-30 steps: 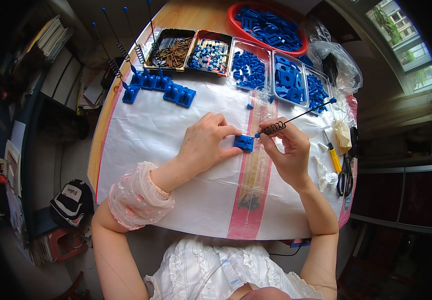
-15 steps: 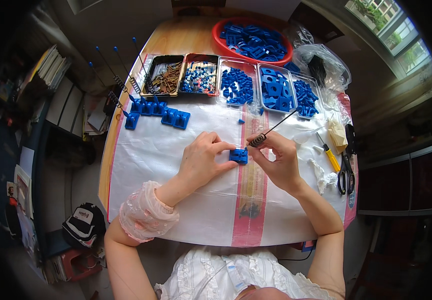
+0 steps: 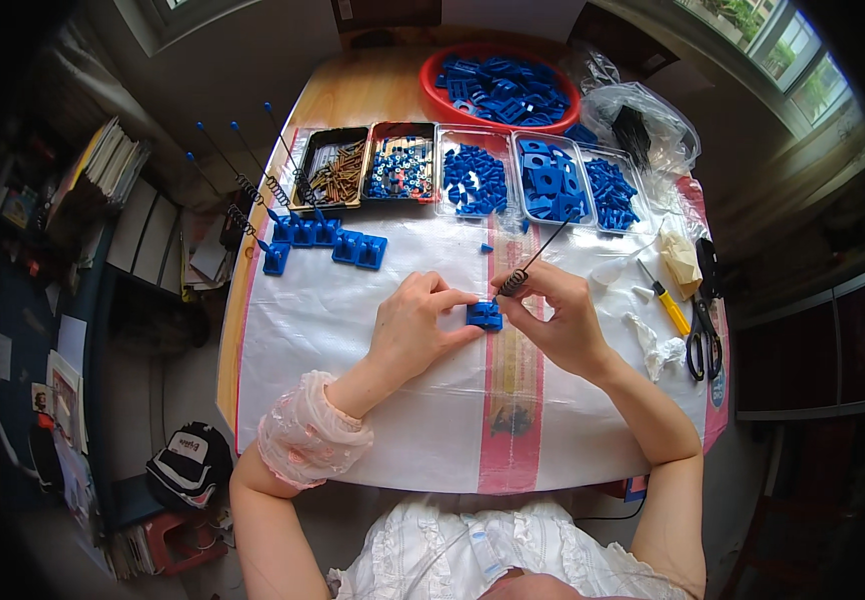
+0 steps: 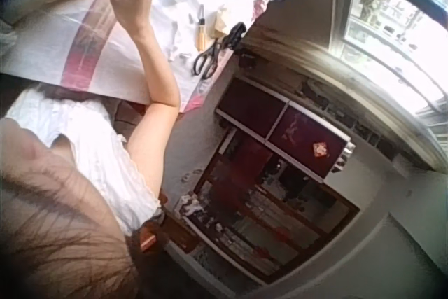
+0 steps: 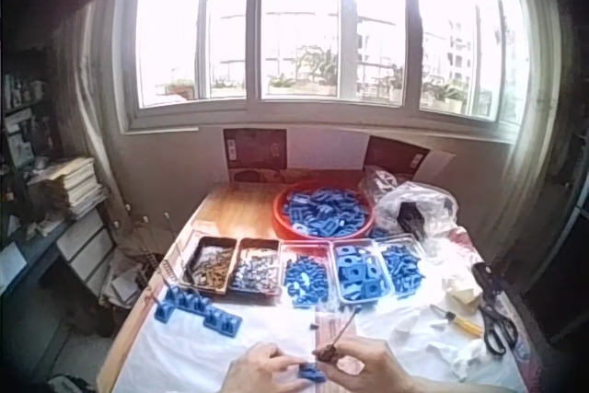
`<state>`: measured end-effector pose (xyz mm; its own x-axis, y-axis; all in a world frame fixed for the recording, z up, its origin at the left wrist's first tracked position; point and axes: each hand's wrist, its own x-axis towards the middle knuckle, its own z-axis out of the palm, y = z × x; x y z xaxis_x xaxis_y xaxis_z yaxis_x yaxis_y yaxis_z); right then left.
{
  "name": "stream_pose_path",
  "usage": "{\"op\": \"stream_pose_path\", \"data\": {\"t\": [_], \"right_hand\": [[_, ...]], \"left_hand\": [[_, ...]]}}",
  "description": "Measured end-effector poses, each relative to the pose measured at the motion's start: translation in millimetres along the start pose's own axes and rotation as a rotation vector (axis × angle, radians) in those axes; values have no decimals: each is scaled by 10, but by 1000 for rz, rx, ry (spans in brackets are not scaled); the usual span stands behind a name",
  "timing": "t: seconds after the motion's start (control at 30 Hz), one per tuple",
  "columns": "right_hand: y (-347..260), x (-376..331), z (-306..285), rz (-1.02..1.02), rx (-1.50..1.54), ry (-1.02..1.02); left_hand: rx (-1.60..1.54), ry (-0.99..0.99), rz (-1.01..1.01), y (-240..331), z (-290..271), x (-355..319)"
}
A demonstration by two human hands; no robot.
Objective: The recorder is assembling small electronic or mechanical components, inserting pins or wires into blue plastic blocks and using an adhesive applicator.
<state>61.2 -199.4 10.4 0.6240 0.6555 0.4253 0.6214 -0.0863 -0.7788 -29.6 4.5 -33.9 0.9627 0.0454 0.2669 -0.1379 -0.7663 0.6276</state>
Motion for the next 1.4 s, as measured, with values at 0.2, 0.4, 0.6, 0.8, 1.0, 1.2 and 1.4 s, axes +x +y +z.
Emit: {"op": "stream_pose_path", "data": {"t": [0.2,0.4,0.6,0.8,1.0,1.2,1.4], "right_hand": [[0,1,5,8,10,9],[25,-17,29,13,3,3],[19,-16,45,-5,-6,6],[32,-22,57,-4,-11,3],[10,-11,45,0,-10,-1],[-30,7,38,-7,-23,-16],[14,-13,35,-8,-20,-19]], "left_hand": [[-4,4,7,-11,16,4],[3,-30,-16,1,5,7],[-5,-6,7,-17,22,3],[-5,-10,6,-18,14,4],[-3,-11,4,-18,7,0],[-5,-10,3,-25,-4,-10],[-5,-13,2,-27,12,-8]]}}
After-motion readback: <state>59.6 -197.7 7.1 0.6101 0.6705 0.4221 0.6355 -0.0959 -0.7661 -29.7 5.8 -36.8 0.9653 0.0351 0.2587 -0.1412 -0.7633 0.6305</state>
